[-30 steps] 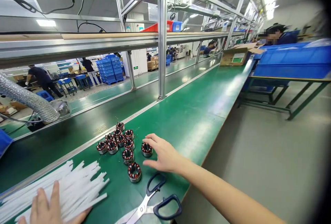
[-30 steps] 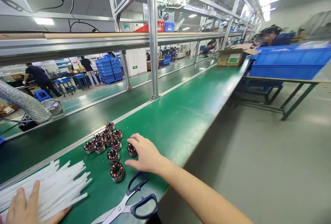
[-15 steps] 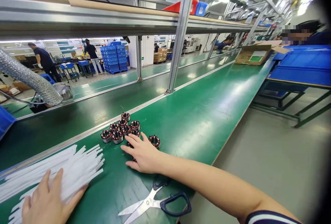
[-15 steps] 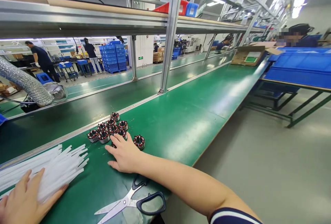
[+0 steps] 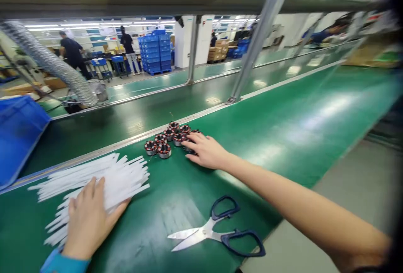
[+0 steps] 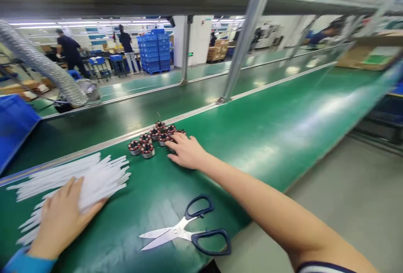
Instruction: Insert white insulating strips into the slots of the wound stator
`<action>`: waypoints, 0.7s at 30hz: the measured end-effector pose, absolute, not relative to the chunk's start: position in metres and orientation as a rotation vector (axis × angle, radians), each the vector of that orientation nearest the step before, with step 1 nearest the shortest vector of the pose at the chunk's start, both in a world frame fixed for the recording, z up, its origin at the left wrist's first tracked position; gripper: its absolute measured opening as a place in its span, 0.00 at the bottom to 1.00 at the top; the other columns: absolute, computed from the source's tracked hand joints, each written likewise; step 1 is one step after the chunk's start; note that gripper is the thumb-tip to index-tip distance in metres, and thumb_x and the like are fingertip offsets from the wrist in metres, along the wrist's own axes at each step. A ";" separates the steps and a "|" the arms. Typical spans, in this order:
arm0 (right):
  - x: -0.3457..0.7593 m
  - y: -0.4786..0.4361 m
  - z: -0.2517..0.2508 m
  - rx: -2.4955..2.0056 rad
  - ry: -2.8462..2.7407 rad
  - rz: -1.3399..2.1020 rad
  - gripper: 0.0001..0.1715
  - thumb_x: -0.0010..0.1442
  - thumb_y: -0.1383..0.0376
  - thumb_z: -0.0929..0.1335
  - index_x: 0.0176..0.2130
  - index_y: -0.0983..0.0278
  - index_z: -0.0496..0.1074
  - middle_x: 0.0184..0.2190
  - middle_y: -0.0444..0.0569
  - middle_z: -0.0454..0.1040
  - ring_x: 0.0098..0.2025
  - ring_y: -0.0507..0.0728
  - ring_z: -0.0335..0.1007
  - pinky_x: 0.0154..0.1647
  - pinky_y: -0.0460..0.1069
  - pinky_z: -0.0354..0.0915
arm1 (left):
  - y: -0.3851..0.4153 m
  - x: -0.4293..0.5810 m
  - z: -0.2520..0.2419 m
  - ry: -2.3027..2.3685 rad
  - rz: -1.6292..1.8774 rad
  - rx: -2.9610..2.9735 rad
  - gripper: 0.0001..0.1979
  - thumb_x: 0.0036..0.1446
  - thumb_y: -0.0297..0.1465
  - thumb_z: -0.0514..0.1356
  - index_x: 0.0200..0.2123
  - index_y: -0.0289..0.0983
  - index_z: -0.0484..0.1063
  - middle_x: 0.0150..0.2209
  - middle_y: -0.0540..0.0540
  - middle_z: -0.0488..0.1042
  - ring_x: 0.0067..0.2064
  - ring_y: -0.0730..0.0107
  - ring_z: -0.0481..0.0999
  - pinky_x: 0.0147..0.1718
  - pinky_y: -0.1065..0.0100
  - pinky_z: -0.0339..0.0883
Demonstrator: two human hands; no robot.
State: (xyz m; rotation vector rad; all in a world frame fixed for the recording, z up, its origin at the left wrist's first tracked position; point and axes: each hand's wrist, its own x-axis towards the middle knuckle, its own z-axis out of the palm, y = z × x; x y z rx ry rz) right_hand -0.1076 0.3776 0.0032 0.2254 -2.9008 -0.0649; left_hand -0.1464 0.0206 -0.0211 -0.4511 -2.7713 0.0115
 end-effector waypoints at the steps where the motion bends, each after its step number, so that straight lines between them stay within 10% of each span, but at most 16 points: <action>1: -0.109 0.386 0.001 0.219 -2.892 -0.063 0.24 0.60 0.55 0.61 0.55 0.57 0.62 0.55 0.56 0.60 0.57 0.64 0.53 0.47 0.59 0.61 | 0.022 -0.145 -0.018 -2.787 0.053 -0.445 0.37 0.50 0.51 0.49 0.56 0.32 0.57 0.58 0.34 0.57 0.56 0.44 0.60 0.54 0.45 0.51; 10: -0.133 0.360 0.012 0.395 -2.696 -0.086 0.39 0.58 0.46 0.58 0.59 0.68 0.55 0.58 0.64 0.54 0.57 0.69 0.52 0.55 0.69 0.45 | 0.026 -0.134 -0.007 -2.905 -0.082 -0.392 0.43 0.46 0.54 0.54 0.59 0.32 0.55 0.61 0.32 0.53 0.61 0.46 0.52 0.57 0.42 0.43; 16: -0.193 0.273 0.009 0.638 -2.745 -0.141 0.25 0.58 0.58 0.65 0.53 0.64 0.63 0.55 0.56 0.61 0.57 0.64 0.54 0.54 0.63 0.53 | 0.023 -0.131 -0.004 -2.924 -0.127 -0.495 0.59 0.33 0.59 0.59 0.62 0.31 0.46 0.64 0.32 0.43 0.64 0.44 0.43 0.58 0.41 0.38; 21: -0.208 0.282 -0.011 0.523 -2.810 -0.123 0.20 0.61 0.58 0.63 0.51 0.65 0.64 0.43 0.51 0.69 0.47 0.59 0.65 0.44 0.58 0.64 | 0.020 -0.135 -0.006 -2.944 -0.194 -0.566 0.49 0.42 0.54 0.58 0.61 0.32 0.49 0.63 0.33 0.49 0.63 0.45 0.46 0.58 0.40 0.38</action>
